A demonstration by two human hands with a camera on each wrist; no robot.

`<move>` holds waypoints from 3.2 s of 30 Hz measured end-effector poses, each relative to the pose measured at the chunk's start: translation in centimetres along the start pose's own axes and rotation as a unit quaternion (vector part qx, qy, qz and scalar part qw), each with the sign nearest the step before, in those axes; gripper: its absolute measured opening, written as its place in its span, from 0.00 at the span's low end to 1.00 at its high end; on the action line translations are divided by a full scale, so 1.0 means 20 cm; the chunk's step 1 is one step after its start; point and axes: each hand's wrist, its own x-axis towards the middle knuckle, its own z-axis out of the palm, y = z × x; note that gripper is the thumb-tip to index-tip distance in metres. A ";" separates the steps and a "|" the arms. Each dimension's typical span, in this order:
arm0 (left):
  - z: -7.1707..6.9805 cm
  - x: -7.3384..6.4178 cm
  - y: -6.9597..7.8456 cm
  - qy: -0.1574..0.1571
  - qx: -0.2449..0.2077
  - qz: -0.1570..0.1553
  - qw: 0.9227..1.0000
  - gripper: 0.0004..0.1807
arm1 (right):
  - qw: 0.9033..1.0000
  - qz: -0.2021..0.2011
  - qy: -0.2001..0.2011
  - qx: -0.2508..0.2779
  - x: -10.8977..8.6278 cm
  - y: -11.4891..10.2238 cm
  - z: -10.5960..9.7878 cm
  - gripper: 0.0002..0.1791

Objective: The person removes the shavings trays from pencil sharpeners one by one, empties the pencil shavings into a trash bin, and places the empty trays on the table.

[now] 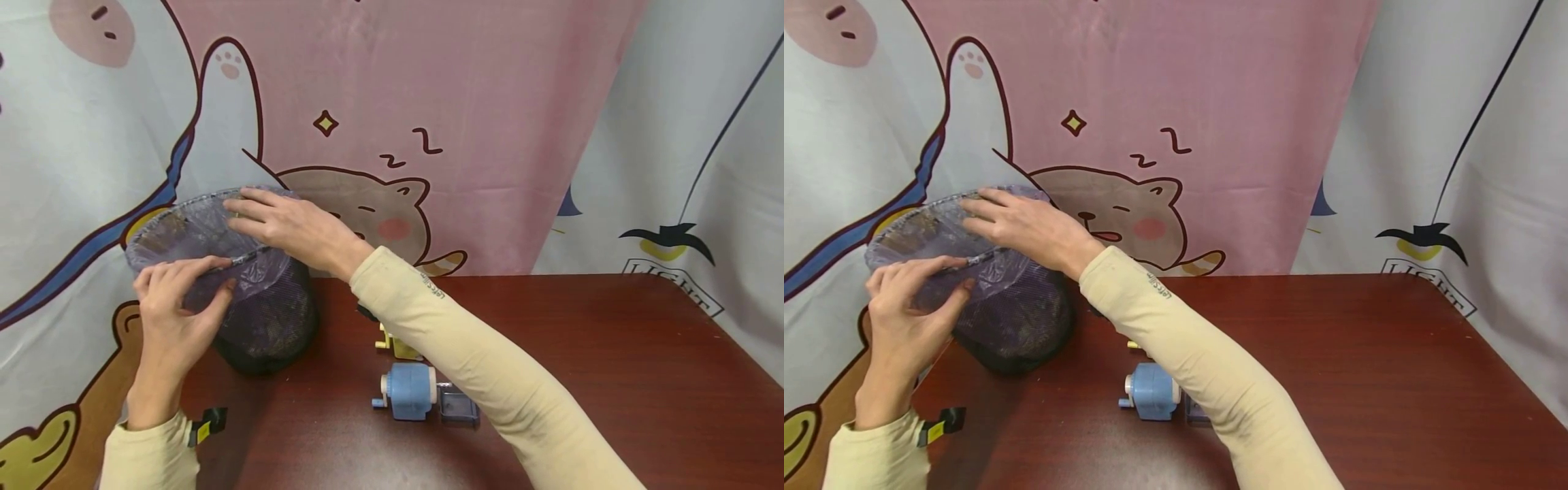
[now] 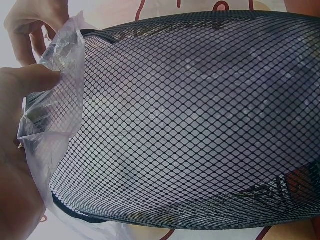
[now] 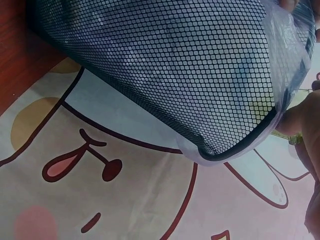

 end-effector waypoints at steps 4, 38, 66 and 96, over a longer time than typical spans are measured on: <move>0.00 0.00 0.00 0.001 -0.002 0.000 1.000 0.17 | 1.000 -0.004 0.005 0.002 0.00 0.00 0.00 0.27; 0.00 0.01 0.04 0.016 -0.011 -0.005 1.000 0.15 | 0.958 0.140 0.130 0.216 -0.17 0.07 0.08 0.25; 0.00 0.01 0.04 0.004 -0.001 -0.010 1.000 0.17 | 0.868 0.210 0.266 0.362 -0.31 0.09 0.06 0.27; -0.08 0.00 0.05 -0.051 0.004 0.007 0.999 0.20 | 0.812 0.300 0.258 0.428 -0.42 0.08 0.04 0.30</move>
